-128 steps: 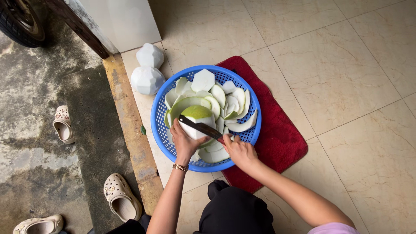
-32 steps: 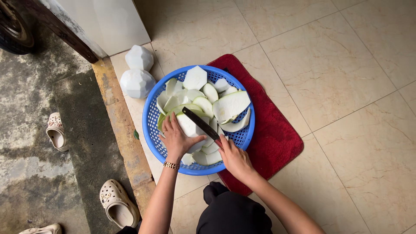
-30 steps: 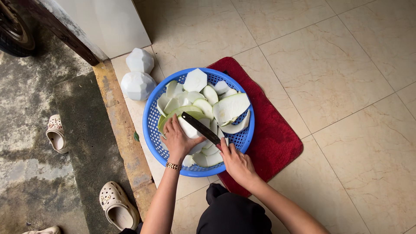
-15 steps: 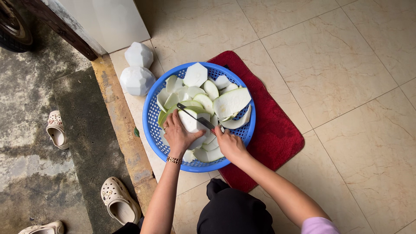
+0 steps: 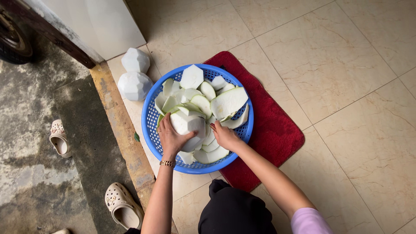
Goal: The person peels a large green fruit using a knife, placing the peels into a blue basket. They then gather the peeled fruits and place them into a bag.
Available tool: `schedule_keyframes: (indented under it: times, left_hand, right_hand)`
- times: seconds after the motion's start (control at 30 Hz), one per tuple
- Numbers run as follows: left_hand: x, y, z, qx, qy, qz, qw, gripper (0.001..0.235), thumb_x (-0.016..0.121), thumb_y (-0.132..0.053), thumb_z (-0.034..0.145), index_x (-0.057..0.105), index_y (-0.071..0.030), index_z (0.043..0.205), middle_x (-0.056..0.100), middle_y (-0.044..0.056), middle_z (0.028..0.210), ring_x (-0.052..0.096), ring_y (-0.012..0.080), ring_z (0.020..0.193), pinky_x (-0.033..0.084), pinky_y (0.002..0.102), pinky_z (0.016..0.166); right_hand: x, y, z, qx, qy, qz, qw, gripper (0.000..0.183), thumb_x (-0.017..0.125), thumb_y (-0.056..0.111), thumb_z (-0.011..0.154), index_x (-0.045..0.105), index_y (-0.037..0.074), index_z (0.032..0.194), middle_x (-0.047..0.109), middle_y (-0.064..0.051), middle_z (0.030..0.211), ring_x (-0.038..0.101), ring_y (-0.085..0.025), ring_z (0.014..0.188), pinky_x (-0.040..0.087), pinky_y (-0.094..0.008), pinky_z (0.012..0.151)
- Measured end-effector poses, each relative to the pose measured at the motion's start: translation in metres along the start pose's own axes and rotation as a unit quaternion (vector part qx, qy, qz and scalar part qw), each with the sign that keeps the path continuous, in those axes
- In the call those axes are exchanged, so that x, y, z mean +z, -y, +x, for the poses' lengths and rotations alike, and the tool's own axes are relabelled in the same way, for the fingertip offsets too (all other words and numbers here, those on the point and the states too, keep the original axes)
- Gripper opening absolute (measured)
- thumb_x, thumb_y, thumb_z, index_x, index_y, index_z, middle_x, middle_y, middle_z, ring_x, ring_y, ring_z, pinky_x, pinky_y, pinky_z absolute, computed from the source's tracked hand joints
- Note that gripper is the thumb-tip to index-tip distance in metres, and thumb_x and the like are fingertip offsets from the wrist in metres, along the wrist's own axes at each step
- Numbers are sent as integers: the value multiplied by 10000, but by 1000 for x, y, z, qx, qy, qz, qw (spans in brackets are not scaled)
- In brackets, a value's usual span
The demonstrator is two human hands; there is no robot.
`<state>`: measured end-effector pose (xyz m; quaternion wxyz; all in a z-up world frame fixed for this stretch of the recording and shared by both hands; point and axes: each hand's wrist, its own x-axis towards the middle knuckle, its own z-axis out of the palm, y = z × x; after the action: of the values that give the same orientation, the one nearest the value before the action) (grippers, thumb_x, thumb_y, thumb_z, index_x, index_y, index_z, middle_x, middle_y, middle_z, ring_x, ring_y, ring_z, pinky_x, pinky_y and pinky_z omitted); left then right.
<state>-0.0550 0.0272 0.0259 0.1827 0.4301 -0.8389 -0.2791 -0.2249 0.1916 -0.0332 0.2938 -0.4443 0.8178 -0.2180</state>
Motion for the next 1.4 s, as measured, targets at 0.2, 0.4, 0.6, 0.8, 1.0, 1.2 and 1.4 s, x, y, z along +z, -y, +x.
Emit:
schedule_keyframes:
  times: [0.2,0.4,0.6,0.8,1.0,1.2,1.4]
  left_hand:
    - [-15,18,-7,-8,10,-60,998,1219,923,-539,496,409,-22,1473,489,188,1431,455,349,1362,380,460,1147]
    - [-3,29,-16,-47,2,-48,998,1218,942,-533,518,401,-27,1486,453,192,1463,431,354,1381,373,464,1143]
    - [-7,14,-18,-62,-19,-65,996,1230,932,-560,494,410,-36,1478,456,177,1432,438,347,1372,376,460,1144]
    - [1,-9,-37,-102,-55,-34,993,1203,931,-551,511,416,-46,1474,460,161,1417,422,348,1373,359,473,1146]
    - [4,0,-86,-27,-116,-51,992,1236,950,-522,551,314,-48,1498,399,212,1480,363,388,1426,325,522,1188]
    - [-6,-3,-81,-74,-72,-107,989,1305,958,-480,503,248,-147,1546,307,302,1484,385,441,1376,427,523,1095]
    - [2,-13,-84,-79,-38,-94,992,1234,955,-440,499,333,-209,1540,360,272,1466,484,432,1318,485,511,1045]
  right_hand:
    - [11,-10,-10,2,33,-44,999,386,530,213,1003,397,20,1310,698,-271,862,685,-483,820,532,-580,704]
    - [51,-39,12,-5,-5,32,999,300,563,226,1007,446,21,1193,699,-273,962,674,-482,912,543,-570,767]
    - [81,-42,51,-49,-57,87,993,292,566,200,960,454,31,1170,677,-293,1091,648,-499,985,539,-570,811]
    - [107,-37,59,103,-35,-50,993,263,491,131,1015,422,34,1250,720,-299,1005,706,-475,973,551,-567,842]
    - [115,-33,57,44,-84,-28,995,215,537,169,1027,461,45,1186,705,-291,958,690,-476,891,546,-560,746]
    - [20,-42,21,120,129,399,900,288,673,298,1016,556,38,1061,550,-127,684,455,-200,480,380,-346,401]
    - [22,-24,12,7,-51,314,948,278,690,302,973,663,34,1039,708,-58,816,648,-146,670,517,-293,539]
